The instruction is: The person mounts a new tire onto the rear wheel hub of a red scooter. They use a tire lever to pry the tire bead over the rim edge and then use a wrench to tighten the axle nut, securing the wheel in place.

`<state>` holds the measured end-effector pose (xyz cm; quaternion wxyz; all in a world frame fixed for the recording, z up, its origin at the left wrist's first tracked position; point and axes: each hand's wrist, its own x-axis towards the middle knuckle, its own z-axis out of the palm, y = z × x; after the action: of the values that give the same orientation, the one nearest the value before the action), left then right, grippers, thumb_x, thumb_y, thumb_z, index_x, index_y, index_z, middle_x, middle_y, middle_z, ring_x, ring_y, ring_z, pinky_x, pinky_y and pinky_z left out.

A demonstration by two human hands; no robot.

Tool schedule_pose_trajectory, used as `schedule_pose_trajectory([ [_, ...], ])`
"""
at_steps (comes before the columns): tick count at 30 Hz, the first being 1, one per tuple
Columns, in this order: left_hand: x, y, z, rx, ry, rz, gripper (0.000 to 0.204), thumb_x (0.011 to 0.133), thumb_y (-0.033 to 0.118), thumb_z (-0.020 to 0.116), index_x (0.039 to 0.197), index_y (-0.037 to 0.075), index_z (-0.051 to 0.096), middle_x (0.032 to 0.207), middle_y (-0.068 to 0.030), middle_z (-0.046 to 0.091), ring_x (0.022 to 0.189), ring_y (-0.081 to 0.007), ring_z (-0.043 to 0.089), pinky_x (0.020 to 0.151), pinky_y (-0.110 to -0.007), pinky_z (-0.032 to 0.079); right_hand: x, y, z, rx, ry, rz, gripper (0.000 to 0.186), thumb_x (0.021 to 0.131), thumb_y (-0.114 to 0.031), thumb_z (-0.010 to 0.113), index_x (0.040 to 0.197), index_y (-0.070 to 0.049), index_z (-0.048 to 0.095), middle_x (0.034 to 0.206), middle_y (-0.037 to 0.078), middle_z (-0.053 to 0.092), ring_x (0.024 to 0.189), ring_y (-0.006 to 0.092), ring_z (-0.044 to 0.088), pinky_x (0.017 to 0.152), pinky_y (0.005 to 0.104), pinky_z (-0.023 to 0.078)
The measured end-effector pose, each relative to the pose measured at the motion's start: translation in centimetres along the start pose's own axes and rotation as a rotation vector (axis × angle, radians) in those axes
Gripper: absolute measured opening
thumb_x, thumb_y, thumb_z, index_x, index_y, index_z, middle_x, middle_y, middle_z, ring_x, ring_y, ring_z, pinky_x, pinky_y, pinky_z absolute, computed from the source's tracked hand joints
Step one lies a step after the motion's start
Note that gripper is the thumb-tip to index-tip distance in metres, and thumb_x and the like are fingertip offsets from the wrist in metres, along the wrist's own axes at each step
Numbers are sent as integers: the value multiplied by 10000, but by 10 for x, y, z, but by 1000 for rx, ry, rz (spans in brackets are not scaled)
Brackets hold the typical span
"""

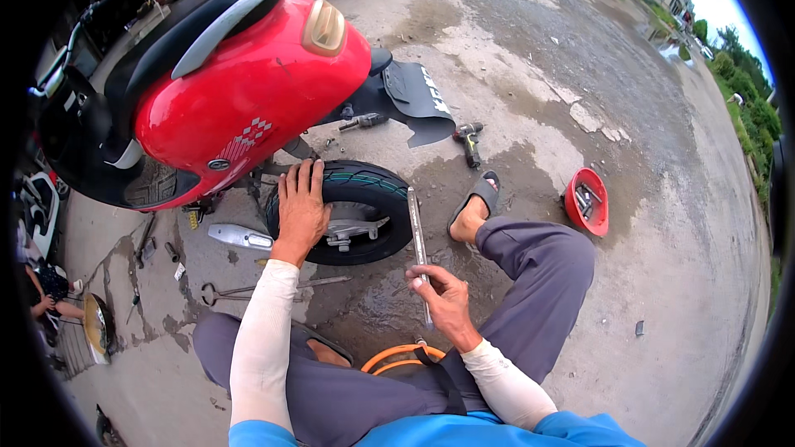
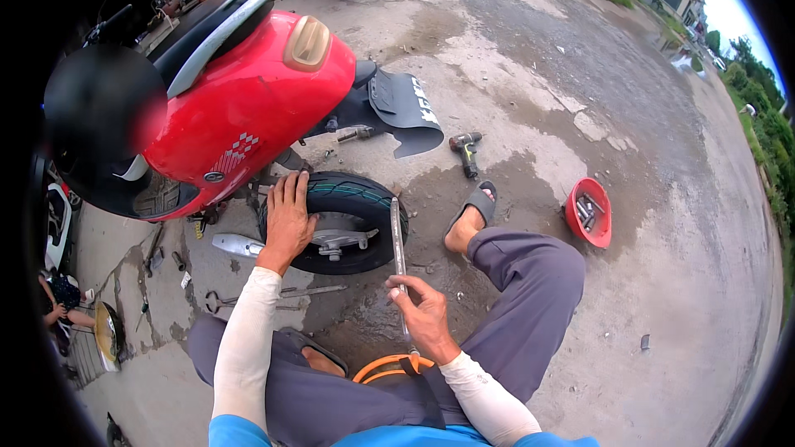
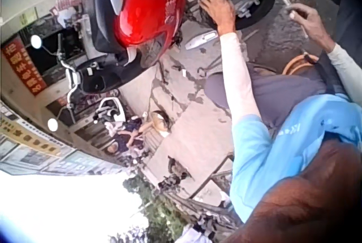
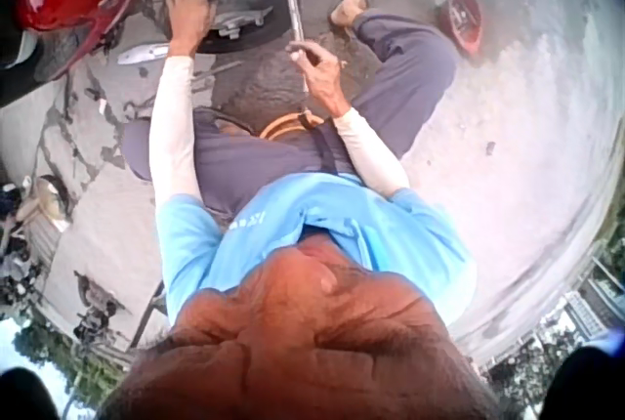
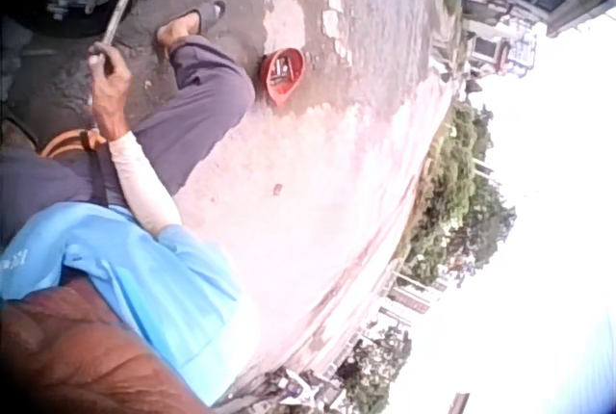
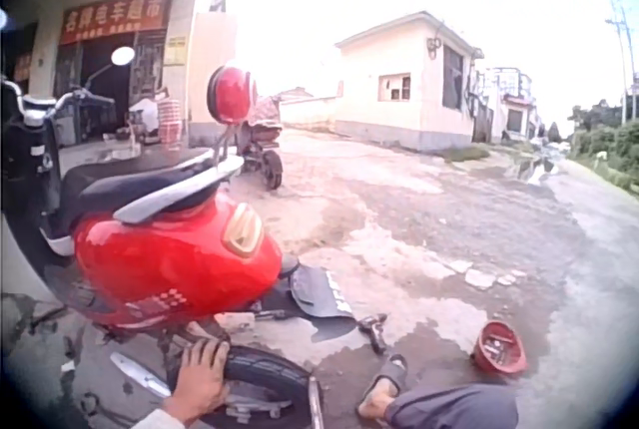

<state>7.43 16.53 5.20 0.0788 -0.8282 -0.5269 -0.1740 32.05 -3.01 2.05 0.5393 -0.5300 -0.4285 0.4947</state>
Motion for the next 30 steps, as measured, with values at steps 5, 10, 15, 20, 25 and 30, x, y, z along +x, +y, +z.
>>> schedule_pose_trajectory([
  [5, -12, -14, -8, -4, 4, -2, 885, 799, 145, 793, 1550, 38, 338, 1540, -197, 399, 1421, -416, 387, 1203, -583, 287, -13, -20, 27, 144, 99, -113, 521, 1038, -43, 571, 1527, 9, 399, 1196, 142, 717, 768, 117, 673, 701, 268, 576],
  [10, -5, -5, -3, -45, 42, 15, 871, 801, 147, 789, 1543, 39, 345, 1535, -196, 408, 1414, -419, 393, 1193, -575, 304, 13, 3, 25, 94, 111, -207, 431, 1094, -133, 503, 1501, -5, 442, 1003, 92, 727, 594, 60, 550, 524, 221, 448],
  [15, -11, -29, -11, -265, 8, -6, 806, 843, 179, 751, 1542, 66, 367, 1543, -191, 411, 1437, -423, 374, 1219, -543, 283, -5, 5, 28, 121, 47, 189, 235, 1088, -147, 530, 1263, -6, 599, 746, -17, 536, 548, 34, 446, 471, 224, 352],
  [20, -17, -65, -5, -587, 7, -120, 676, 917, 309, 695, 1511, 102, 447, 1535, -185, 454, 1421, -389, 422, 1217, -479, 311, -43, -20, 21, 17, 22, 256, 412, 1073, -184, 572, 1434, 6, 515, 711, -48, 475, 531, 45, 441, 477, 228, 353],
  [25, -69, -112, 39, -994, 229, -652, 656, 1029, 503, 517, 1421, -21, 563, 1454, -254, 561, 1369, -392, 508, 1177, -417, 339, -65, -41, 17, 32, -104, 448, 476, 1068, -174, 576, 1485, 26, 463, 745, -24, 482, 548, 61, 443, 487, 232, 357],
  [30, -77, -108, 67, -1046, 171, -787, 725, 1051, 568, 434, 1421, -39, 575, 1443, -251, 586, 1389, -371, 509, 1184, -376, 327, -50, -30, 41, -44, -207, 552, 448, 1074, -166, 556, 1462, 47, 492, 789, -24, 484, 562, 55, 421, 495, 230, 348],
])
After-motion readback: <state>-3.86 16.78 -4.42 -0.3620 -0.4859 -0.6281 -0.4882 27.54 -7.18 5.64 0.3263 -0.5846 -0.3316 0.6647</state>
